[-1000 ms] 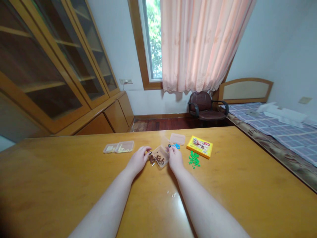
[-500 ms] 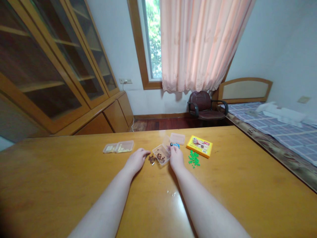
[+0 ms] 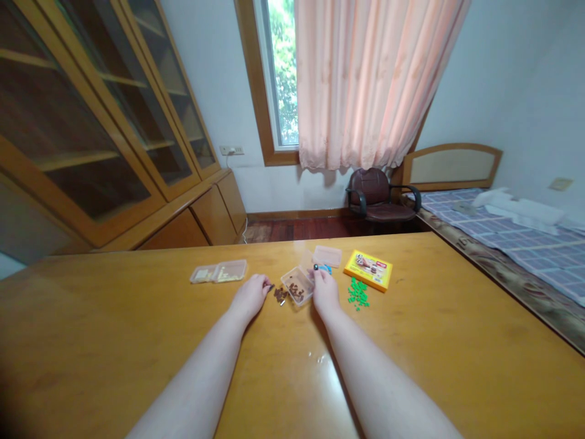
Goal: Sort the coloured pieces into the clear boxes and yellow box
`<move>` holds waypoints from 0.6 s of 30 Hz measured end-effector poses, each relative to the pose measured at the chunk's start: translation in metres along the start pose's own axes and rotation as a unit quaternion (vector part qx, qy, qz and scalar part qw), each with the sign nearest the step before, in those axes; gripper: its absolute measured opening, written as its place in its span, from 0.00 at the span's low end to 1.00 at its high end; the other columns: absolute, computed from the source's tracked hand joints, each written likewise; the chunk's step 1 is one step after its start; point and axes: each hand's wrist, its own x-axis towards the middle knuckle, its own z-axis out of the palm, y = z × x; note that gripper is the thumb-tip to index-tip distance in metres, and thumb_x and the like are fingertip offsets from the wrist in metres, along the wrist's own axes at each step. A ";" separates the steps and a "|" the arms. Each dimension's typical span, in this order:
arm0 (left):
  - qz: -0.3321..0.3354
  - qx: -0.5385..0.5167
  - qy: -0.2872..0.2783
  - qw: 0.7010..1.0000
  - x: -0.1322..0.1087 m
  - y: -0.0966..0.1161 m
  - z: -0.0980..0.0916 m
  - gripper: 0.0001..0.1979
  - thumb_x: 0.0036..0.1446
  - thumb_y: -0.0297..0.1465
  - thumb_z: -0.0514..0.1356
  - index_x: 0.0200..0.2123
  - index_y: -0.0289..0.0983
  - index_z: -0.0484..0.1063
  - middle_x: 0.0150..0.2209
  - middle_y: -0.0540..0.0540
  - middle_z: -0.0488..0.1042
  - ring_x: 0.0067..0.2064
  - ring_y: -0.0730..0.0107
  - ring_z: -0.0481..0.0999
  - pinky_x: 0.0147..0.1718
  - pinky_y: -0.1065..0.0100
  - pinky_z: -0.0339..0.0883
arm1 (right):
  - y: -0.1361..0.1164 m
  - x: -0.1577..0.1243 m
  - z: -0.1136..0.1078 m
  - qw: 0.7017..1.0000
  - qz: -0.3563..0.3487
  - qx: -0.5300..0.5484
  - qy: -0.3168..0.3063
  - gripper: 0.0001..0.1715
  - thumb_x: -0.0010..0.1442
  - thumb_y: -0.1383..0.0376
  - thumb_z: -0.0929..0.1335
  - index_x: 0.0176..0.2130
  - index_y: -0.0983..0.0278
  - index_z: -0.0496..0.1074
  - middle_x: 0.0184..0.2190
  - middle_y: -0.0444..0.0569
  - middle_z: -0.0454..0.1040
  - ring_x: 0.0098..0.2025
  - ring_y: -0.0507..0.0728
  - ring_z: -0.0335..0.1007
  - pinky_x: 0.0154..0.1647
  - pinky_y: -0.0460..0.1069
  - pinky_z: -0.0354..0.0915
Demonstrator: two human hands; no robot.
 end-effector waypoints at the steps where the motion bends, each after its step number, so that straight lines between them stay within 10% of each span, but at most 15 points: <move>1: -0.002 0.002 -0.003 1.000 0.000 0.001 0.000 0.06 0.55 0.32 0.53 0.35 0.38 0.68 0.36 0.46 0.70 0.37 0.69 0.70 0.34 0.70 0.59 | 0.000 0.000 0.000 1.000 -0.002 0.000 -0.001 0.22 0.52 0.53 0.60 0.33 0.66 0.73 0.33 0.52 0.75 0.36 0.59 0.69 0.37 0.50 0.61; 18: -0.005 0.003 -0.023 1.000 -0.001 0.002 -0.002 0.07 0.56 0.32 0.52 0.35 0.38 0.68 0.37 0.45 0.70 0.38 0.69 0.70 0.34 0.71 0.59 | -0.005 -0.002 0.000 1.000 0.004 0.002 -0.001 0.21 0.51 0.54 0.60 0.32 0.66 0.73 0.32 0.52 0.75 0.36 0.58 0.69 0.36 0.49 0.62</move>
